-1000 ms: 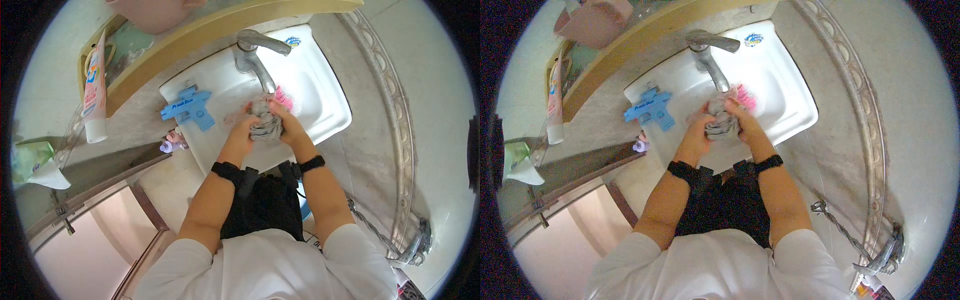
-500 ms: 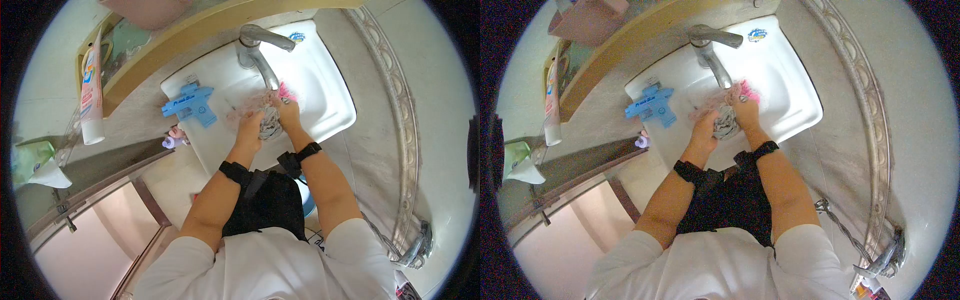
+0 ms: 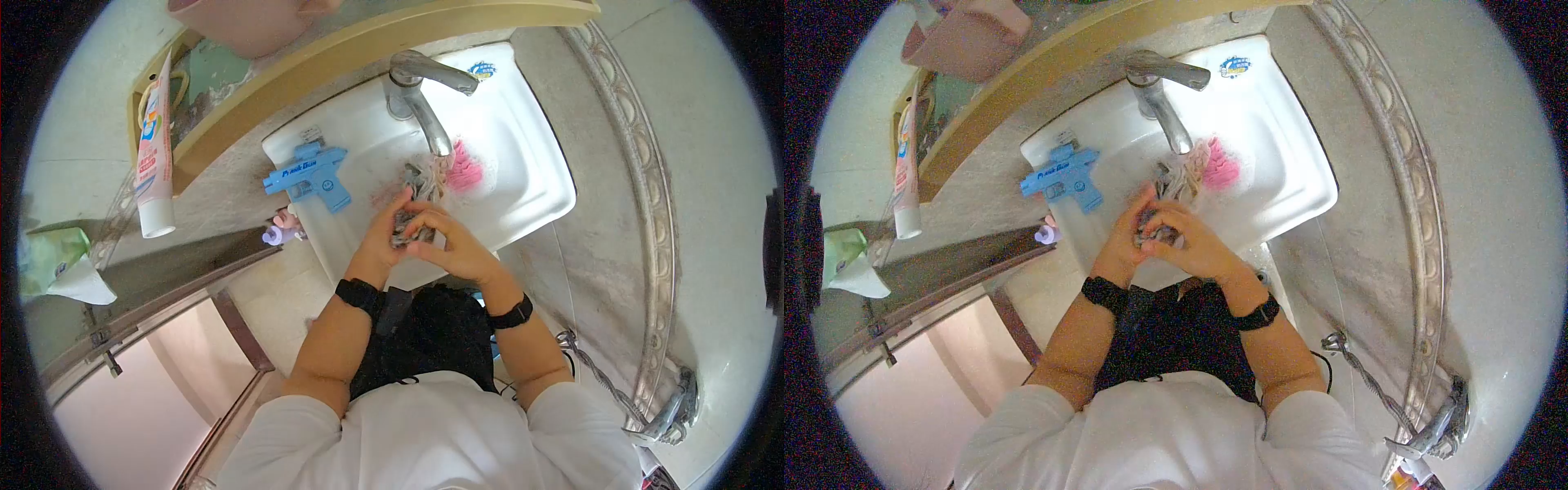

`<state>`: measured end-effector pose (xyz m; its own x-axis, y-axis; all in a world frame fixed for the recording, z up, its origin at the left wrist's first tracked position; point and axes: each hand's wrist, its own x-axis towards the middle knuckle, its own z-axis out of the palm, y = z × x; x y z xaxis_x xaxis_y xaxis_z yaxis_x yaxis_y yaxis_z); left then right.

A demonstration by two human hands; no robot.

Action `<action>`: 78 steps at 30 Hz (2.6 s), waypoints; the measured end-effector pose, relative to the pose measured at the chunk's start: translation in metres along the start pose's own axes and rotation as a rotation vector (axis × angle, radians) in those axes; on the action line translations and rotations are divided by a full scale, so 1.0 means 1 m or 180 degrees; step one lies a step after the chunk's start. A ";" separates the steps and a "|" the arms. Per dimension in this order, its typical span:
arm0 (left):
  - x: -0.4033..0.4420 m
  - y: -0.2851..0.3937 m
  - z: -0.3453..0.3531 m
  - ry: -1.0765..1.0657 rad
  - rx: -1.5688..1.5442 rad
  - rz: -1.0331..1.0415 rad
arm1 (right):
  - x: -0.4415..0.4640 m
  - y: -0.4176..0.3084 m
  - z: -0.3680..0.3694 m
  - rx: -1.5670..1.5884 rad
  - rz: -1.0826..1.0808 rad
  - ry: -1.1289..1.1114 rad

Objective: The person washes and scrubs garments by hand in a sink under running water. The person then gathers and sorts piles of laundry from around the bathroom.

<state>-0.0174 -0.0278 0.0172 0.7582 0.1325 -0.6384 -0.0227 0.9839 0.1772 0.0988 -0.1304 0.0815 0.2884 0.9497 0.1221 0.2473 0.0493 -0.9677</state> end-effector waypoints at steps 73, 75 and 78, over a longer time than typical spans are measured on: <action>-0.097 0.026 0.015 0.0223 0.0015 0.1359 | 0.012 -0.077 -0.075 -0.0261 0.1357 0.0443; -0.103 0.019 0.022 0.0096 -0.0171 0.1479 | 0.014 -0.095 -0.050 -0.0921 0.1077 0.0283; -0.117 0.009 0.021 -0.0342 -0.0015 0.1579 | 0.014 -0.104 -0.021 -0.1494 0.0463 0.0111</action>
<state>-0.0925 -0.0366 0.1093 0.7181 0.5713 -0.3975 -0.4000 0.8062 0.4359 0.0969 -0.1284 0.1887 0.3796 0.9251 0.0081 0.5900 -0.2353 -0.7724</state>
